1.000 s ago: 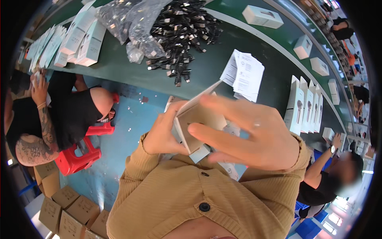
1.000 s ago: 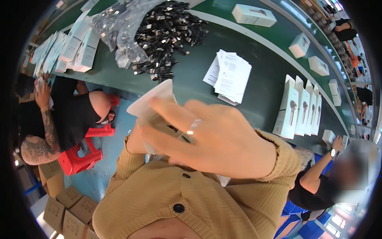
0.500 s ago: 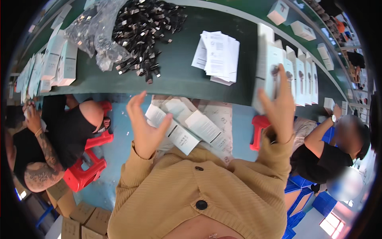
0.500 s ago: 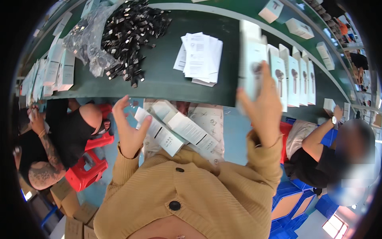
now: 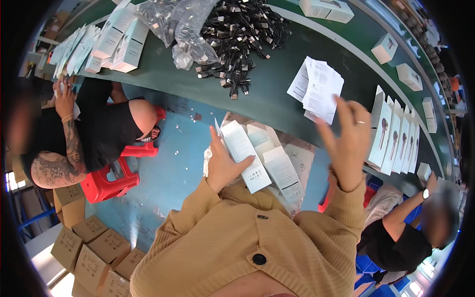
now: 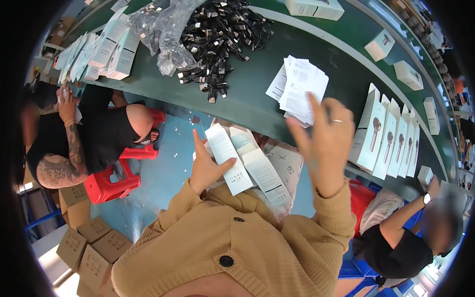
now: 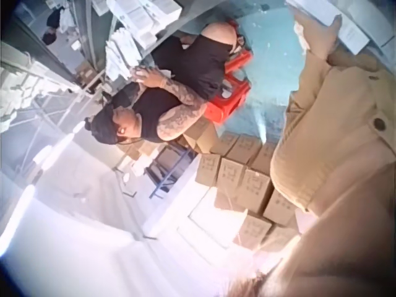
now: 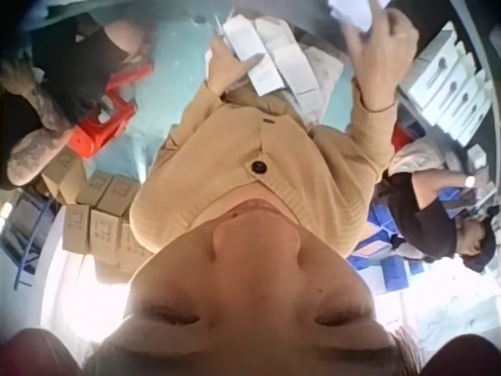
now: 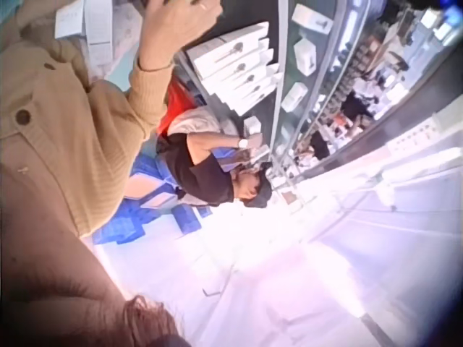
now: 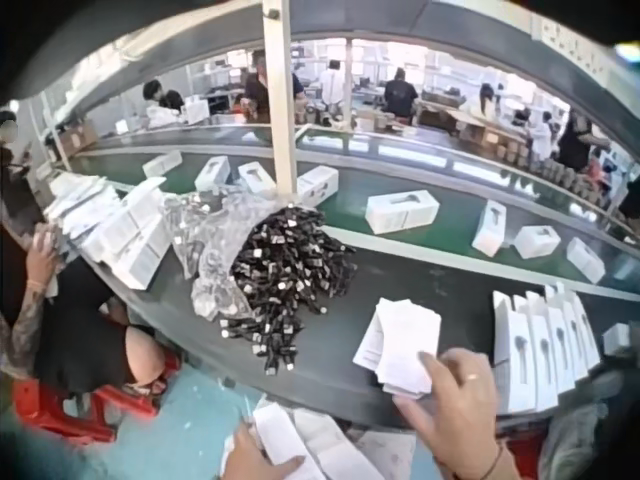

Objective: The person is putting manuals and components into cardboard product boxes on an assembly line.

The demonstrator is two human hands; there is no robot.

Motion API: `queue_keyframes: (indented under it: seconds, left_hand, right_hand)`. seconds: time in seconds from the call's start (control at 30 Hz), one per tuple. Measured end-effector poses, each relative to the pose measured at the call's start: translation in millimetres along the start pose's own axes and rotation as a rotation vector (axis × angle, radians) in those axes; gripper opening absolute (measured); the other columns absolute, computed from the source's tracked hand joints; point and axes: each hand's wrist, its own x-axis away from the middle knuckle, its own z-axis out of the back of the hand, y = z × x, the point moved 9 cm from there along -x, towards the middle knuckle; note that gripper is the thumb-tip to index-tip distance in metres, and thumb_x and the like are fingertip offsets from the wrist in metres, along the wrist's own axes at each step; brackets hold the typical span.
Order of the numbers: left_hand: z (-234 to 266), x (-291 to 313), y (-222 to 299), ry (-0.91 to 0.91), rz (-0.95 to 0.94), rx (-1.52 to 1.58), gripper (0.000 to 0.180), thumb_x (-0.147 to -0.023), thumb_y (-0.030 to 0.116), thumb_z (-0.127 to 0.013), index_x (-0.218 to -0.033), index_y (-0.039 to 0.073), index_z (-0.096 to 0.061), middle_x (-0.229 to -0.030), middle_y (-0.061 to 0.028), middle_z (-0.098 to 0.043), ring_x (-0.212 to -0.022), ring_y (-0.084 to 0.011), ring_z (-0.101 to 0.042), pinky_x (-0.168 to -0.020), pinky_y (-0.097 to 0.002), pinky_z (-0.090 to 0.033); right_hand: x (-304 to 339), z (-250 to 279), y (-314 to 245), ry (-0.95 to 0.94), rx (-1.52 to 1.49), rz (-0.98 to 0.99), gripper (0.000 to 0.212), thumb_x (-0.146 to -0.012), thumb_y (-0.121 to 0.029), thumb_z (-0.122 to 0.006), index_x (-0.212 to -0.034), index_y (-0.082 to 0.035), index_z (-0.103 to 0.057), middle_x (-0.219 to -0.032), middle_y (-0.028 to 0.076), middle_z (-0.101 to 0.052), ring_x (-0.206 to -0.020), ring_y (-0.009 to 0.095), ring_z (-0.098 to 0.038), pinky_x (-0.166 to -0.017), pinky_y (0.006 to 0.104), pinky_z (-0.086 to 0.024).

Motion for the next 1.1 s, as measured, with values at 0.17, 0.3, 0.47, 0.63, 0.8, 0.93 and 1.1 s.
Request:
queue_keyframes:
  seconds: [0.17,0.3,0.47,0.63,0.8,0.93,1.1]
  left_hand:
    - [22,8,-62,-0.061,0.378,0.57,0.128,-0.071,0.006,-0.081,-0.142,0.004,0.027,-0.136,-0.0259,-0.034,-0.113,-0.0281,-0.053,-0.089,-0.0398,-0.051]
    - [69,19,-87,0.002,0.192,1.026,0.111,-0.075,0.009,-0.075,-0.148,0.008,0.008,-0.134,-0.0226,-0.044,-0.122,-0.0286,-0.049,-0.097,-0.0422,-0.045]
    - [72,38,-69,-0.361,0.013,1.389,0.107,-0.069,0.037,-0.076,-0.149,0.006,-0.012,-0.152,-0.0251,-0.018,-0.123,-0.0364,-0.047,-0.102,-0.0548,-0.041]
    - [37,42,16,-0.624,0.123,1.949,0.114,-0.062,0.047,-0.082,-0.149,0.011,-0.018,-0.146,-0.0318,-0.025,-0.123,-0.0461,-0.046,-0.094,-0.0532,-0.048]
    - [39,29,34,-0.729,0.031,1.568,0.113,-0.068,0.052,-0.076,-0.15,0.009,-0.011,-0.145,-0.0361,-0.02,-0.122,-0.0492,-0.045,-0.097,-0.0629,-0.041]
    - [50,20,20,-0.591,-0.03,1.421,0.108,-0.06,0.034,-0.084,-0.145,0.003,-0.025,-0.139,-0.0267,-0.038,-0.119,-0.0438,-0.05,-0.093,-0.0516,-0.049]
    - [62,9,26,-0.485,-0.278,1.041,0.096,-0.062,0.018,-0.082,-0.141,0.002,-0.03,-0.136,-0.0125,-0.045,-0.12,-0.0329,-0.05,-0.105,-0.0613,-0.034]
  right_hand:
    - [-36,-41,-31,-0.053,-0.245,0.071,0.044,-0.073,-0.026,-0.075,-0.111,-0.009,-0.064,-0.101,0.012,-0.057,-0.087,0.028,-0.053,-0.072,0.0371,-0.044]
    - [-47,-55,-23,-0.114,-0.133,0.083,0.045,-0.071,-0.026,-0.076,-0.111,-0.008,-0.064,-0.102,0.011,-0.06,-0.09,0.028,-0.055,-0.073,0.0379,-0.045]
    - [-25,-47,9,-0.278,0.076,0.134,0.053,-0.066,-0.021,-0.079,-0.113,-0.003,-0.062,-0.11,0.016,-0.061,-0.101,0.033,-0.056,-0.084,0.0399,-0.046]
    - [-8,-50,13,-0.301,-0.039,0.181,0.043,-0.071,-0.017,-0.076,-0.109,-0.001,-0.063,-0.109,0.016,-0.061,-0.099,0.031,-0.057,-0.079,0.039,-0.047]
    - [-7,-43,17,-0.239,-0.184,0.13,0.016,-0.078,-0.009,-0.067,-0.092,-0.003,-0.07,-0.101,0.014,-0.065,-0.091,0.03,-0.059,-0.076,0.0379,-0.048]
    - [-7,-40,29,-0.268,-0.331,0.026,0.008,-0.075,-0.004,-0.067,-0.083,-0.003,-0.069,-0.093,0.012,-0.067,-0.086,0.029,-0.06,-0.074,0.0367,-0.048]
    - [-4,-47,46,-0.348,-0.439,-0.092,0.008,-0.07,0.001,-0.071,-0.076,0.001,-0.065,-0.086,0.012,-0.065,-0.087,0.025,-0.058,-0.075,0.0315,-0.046]
